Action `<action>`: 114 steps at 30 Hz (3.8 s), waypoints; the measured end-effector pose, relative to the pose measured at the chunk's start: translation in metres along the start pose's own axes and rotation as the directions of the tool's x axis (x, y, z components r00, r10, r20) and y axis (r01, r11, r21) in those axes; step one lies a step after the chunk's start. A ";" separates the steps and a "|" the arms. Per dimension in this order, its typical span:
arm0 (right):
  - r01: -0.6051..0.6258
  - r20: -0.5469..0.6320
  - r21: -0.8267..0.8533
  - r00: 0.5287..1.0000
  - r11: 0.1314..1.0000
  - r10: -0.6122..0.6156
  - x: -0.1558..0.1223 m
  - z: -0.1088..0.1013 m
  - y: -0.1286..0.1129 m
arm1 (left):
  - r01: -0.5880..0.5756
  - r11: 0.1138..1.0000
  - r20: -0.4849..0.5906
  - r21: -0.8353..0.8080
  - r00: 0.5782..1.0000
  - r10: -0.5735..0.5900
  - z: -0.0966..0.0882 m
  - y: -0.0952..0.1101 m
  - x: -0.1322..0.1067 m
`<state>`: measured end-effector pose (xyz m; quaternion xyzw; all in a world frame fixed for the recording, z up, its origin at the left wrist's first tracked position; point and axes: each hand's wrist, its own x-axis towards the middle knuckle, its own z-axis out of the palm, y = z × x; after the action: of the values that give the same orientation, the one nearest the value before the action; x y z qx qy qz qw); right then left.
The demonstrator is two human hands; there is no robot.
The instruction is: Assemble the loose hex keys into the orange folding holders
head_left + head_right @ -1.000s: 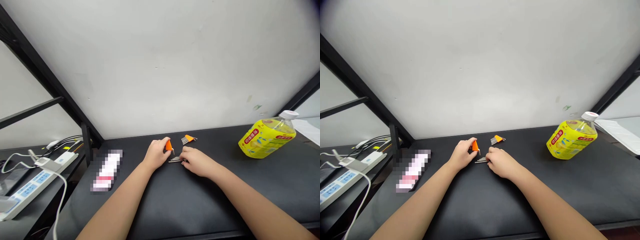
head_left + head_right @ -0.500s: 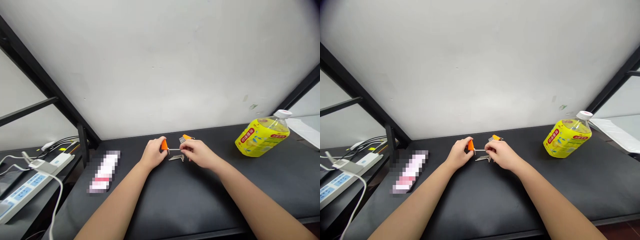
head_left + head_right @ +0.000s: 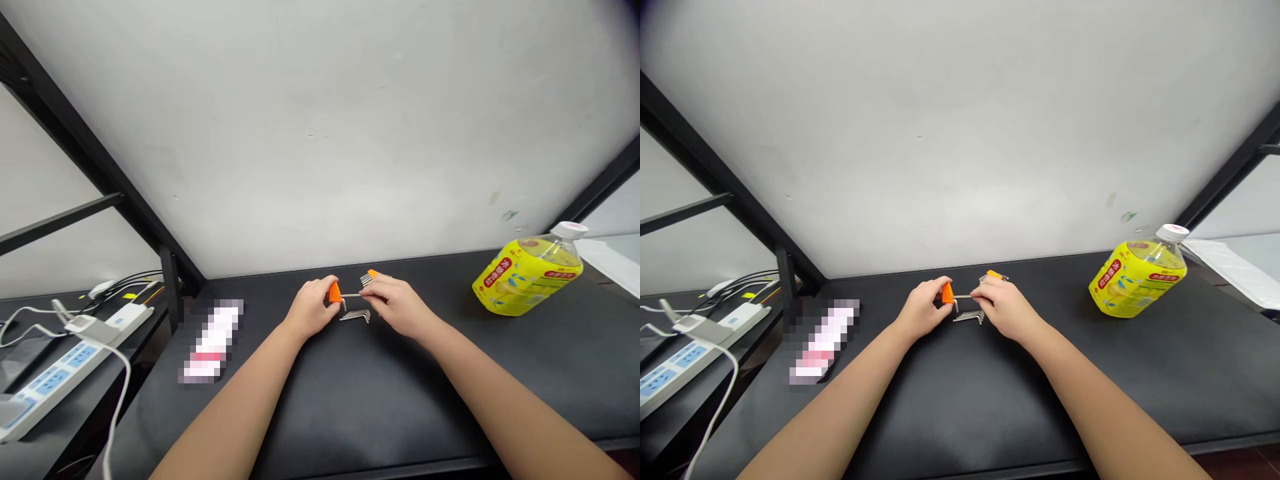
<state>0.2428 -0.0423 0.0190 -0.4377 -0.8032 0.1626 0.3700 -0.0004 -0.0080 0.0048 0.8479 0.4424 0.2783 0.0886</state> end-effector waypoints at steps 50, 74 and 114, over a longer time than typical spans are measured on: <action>-0.312 0.140 0.311 0.949 0.898 0.281 0.004 0.013 -0.018 | -0.182 0.983 -0.115 -0.023 0.977 0.178 0.005 0.005 0.002; -0.062 0.114 -0.045 0.991 0.997 0.067 -0.004 0.029 -0.017 | -0.091 0.989 -0.111 -0.118 0.991 0.078 0.005 0.009 0.000; -0.073 0.151 -0.163 0.984 0.984 0.098 -0.004 0.007 -0.009 | -0.101 0.992 -0.024 0.072 0.994 0.103 0.001 0.004 0.003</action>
<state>0.2337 -0.0503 0.0178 -0.4854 -0.8207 0.1487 0.2620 0.0044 -0.0079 0.0070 0.8680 0.4093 0.2786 0.0382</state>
